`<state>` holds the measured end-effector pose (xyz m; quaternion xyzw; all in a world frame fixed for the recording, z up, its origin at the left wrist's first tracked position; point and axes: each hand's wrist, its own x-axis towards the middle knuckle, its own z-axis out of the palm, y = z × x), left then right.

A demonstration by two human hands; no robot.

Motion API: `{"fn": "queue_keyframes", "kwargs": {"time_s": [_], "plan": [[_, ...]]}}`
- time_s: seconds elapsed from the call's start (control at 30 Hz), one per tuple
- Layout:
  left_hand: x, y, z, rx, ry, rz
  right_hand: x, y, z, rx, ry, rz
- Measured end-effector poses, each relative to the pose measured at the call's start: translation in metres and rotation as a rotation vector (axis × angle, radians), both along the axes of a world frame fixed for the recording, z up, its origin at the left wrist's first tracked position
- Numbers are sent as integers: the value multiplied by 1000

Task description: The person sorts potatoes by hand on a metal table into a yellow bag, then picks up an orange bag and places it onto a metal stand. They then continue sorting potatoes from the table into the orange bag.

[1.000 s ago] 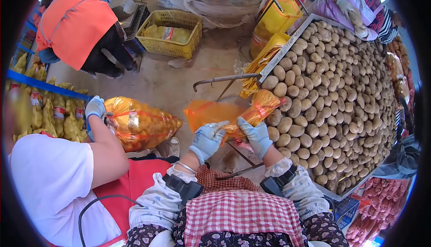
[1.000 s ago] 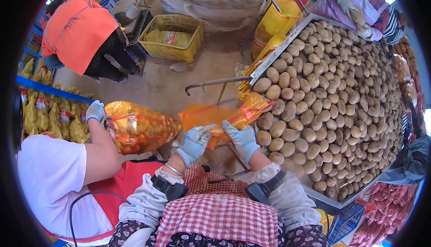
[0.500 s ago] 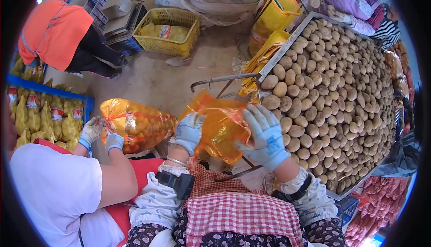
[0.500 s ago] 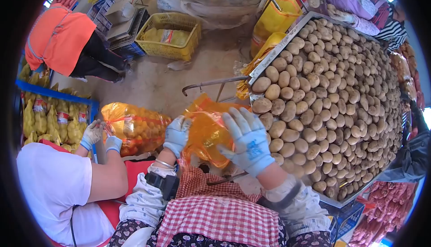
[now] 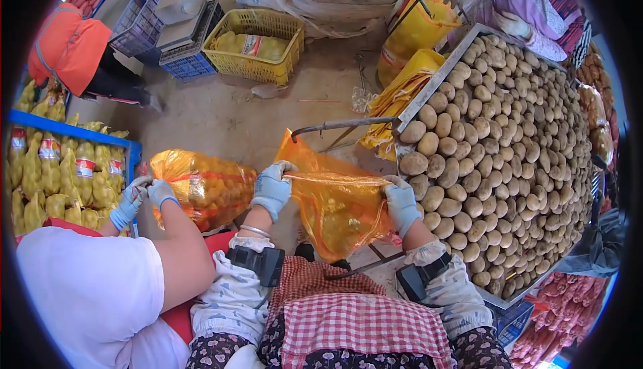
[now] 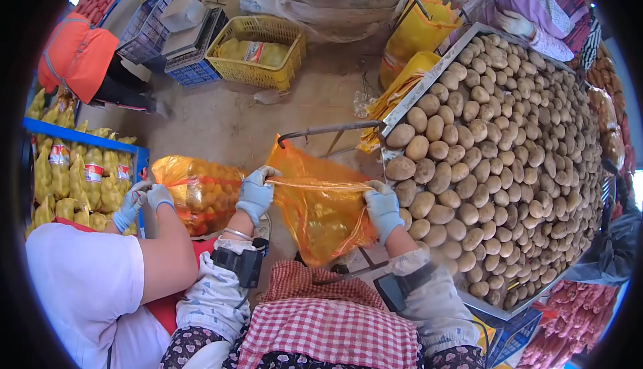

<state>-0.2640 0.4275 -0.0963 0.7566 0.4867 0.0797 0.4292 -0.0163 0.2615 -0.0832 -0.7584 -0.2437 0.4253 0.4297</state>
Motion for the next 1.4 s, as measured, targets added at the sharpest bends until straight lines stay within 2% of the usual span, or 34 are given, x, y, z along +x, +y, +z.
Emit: {"fn": "queue_keyframes", "kwargs": {"time_s": [0.03, 0.07, 0.17, 0.2, 0.27, 0.3, 0.37, 0.4, 0.43, 0.47, 0.5, 0.53, 0.63, 0.7, 0.8, 0.9, 0.93, 0.97, 1.03, 1.07, 1.1, 1.13, 1.17, 1.23, 1.3, 1.33, 1.37, 1.4], "plan": [[4, 3, 8, -347, -414, 165, 1, 0, 10, 26, 134, -117], [7, 3, 18, -568, -489, 190, 1, -1, 21, 68, 99, -109], [18, 15, 5, -543, -360, 130, -6, 2, 48, 23, 153, -208], [26, 18, 15, -542, -360, 126, -7, 2, 52, 25, 152, -211], [44, 24, 43, 241, 233, -97, -9, 1, 56, 24, 127, -227], [49, 31, 38, 244, 230, -97, -8, 1, 54, 26, 124, -227], [60, 47, 22, 981, 77, -158, -8, 1, 50, 62, 129, -197], [68, 54, 25, 1197, 115, -102, -8, 2, 48, 63, 127, -199], [69, 60, 13, 1197, 113, -103, -8, 2, 47, 66, 115, -148], [68, 67, -9, 808, 56, -119, -8, 2, 46, 70, 101, -94], [68, 71, -10, 420, 1, -131, -8, 4, 45, 71, 99, -93], [64, 72, -11, 263, -122, -138, -9, 5, 43, 81, 121, -103], [51, 71, -6, 217, 7, -146, -12, 8, 34, 136, 101, -120], [38, 68, -5, 214, 7, -135, -13, 12, 33, 177, 54, -126], [9, 64, -4, 252, 40, -108, -17, 22, 36, 166, 185, -161], [-11, 56, 3, 310, 133, 24, -19, 37, 35, 149, 194, -23], [-12, 55, 6, 405, 255, 29, -20, 43, 34, 115, 211, -39], [-14, 54, 7, 406, 261, 38, -22, 50, 33, 83, 226, -54], [-16, 52, 9, 941, 187, 41, -21, 64, 25, 160, 263, -126], [-17, 48, 9, 941, 193, 47, -17, 71, 23, 200, 241, -185], [-16, 41, 10, 858, 95, 42, -12, 76, 19, 241, 219, -244], [-15, 35, 9, 775, -4, 35, -5, 81, 15, 230, 113, -212], [-14, 30, 8, 689, -105, 27, 3, 83, 1, 231, 113, -208], [-13, 26, 6, 640, -38, 29, 13, 86, -21, 334, 78, -263], [-8, 29, 7, -343, 106, 141, 12, 87, -18, 310, 66, -250], [-10, 29, 1, -203, 91, 120, 8, 89, -9, 238, 155, -343], [-11, 30, -1, -203, 92, 124, 4, 92, -5, 167, 244, -440], [-8, 30, 5, -75, 89, 213, 4, 91, -11, 165, 245, -439]]}}
